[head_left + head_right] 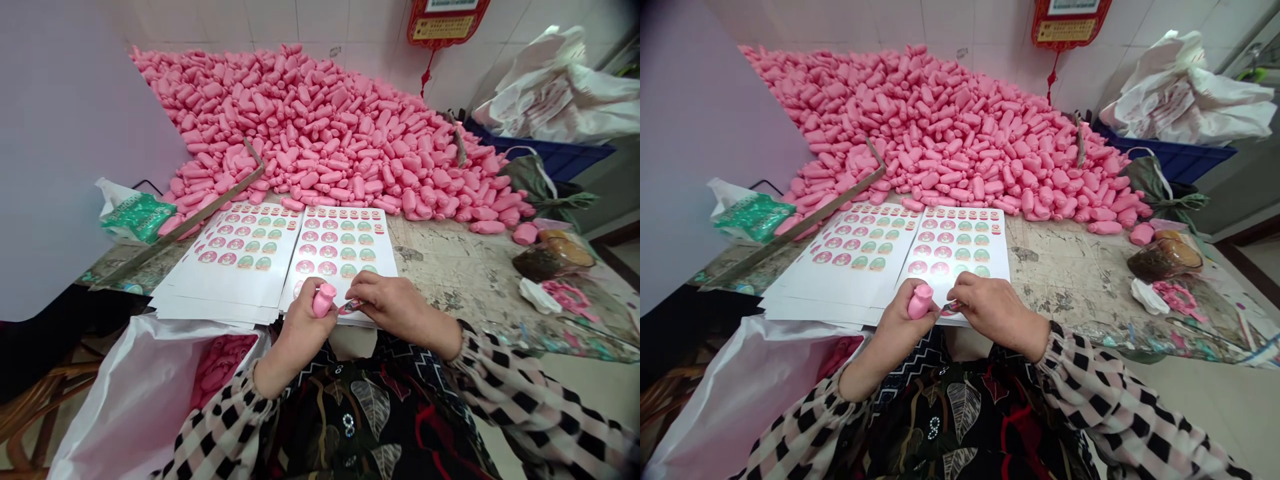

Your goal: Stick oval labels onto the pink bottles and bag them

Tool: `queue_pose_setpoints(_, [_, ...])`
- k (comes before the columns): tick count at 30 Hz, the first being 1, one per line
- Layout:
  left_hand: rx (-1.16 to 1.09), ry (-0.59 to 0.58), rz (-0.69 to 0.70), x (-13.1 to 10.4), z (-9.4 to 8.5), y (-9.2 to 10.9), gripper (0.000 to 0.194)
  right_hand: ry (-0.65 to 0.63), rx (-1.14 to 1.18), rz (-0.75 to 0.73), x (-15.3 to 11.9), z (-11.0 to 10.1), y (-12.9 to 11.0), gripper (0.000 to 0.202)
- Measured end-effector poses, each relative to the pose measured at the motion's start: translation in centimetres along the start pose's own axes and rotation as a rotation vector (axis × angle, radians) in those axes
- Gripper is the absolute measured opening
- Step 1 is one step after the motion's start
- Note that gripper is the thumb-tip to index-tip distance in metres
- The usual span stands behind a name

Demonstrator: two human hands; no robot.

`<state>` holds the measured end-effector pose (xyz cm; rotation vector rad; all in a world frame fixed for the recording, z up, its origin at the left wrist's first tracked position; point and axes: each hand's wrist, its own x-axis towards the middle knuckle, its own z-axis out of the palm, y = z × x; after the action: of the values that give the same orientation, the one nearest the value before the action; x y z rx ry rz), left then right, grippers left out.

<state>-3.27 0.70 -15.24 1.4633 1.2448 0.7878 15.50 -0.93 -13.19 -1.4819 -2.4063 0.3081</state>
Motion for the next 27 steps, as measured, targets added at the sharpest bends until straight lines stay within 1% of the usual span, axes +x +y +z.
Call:
queue_pose_setpoints(4, [0.019, -0.058, 0.025, 0.0, -0.1, 0.1, 0.025, -0.022, -0.017, -0.002, 0.1, 0.4, 0.1, 0.017])
queue_pose_setpoints(9, [0.123, -0.109, 0.011, 0.1, -0.2, 0.3, 0.024, -0.083, -0.021, 0.001, 0.1, 0.2, -0.2, 0.013])
queue_pose_setpoints(11, [0.133, -0.122, 0.009, 0.2, -0.3, 0.2, 0.023, -0.096, -0.014, 0.015, 0.1, 0.2, -0.3, 0.013])
queue_pose_setpoints(13, [0.109, -0.130, 0.003, 0.4, -0.4, 0.2, 0.024, -0.088, 0.007, 0.059, 0.1, 0.3, -0.2, 0.012])
queue_pose_setpoints(16, [0.045, -0.099, -0.042, 0.9, -0.8, 0.1, 0.030, -0.029, 0.075, 0.208, -0.1, 0.7, 0.4, 0.011])
queue_pose_setpoints(19, [-0.097, -0.054, -0.123, 1.4, -1.2, 0.1, 0.036, 0.066, 0.275, 0.403, 0.0, 1.1, 1.2, 0.018])
queue_pose_setpoints(21, [-0.269, -0.071, -0.158, 1.6, -1.2, 0.0, 0.036, 0.116, 0.521, 0.505, 0.2, 1.2, 1.3, 0.023])
queue_pose_setpoints(23, [-0.490, -0.112, -0.188, 1.6, -0.8, -0.2, 0.038, 0.152, 0.792, 0.560, 0.6, 1.1, 0.8, 0.026])
queue_pose_setpoints(24, [-0.607, -0.129, -0.214, 1.6, -0.5, -0.3, 0.042, 0.172, 0.910, 0.574, 0.8, 1.1, 0.3, 0.027])
queue_pose_setpoints(26, [-0.811, -0.135, -0.291, 1.5, 0.2, -0.7, 0.051, 0.222, 1.087, 0.606, 1.0, 1.3, -0.7, 0.027])
queue_pose_setpoints(27, [-0.883, -0.118, -0.330, 1.4, 0.5, -0.8, 0.054, 0.246, 1.147, 0.626, 1.1, 1.4, -1.2, 0.027])
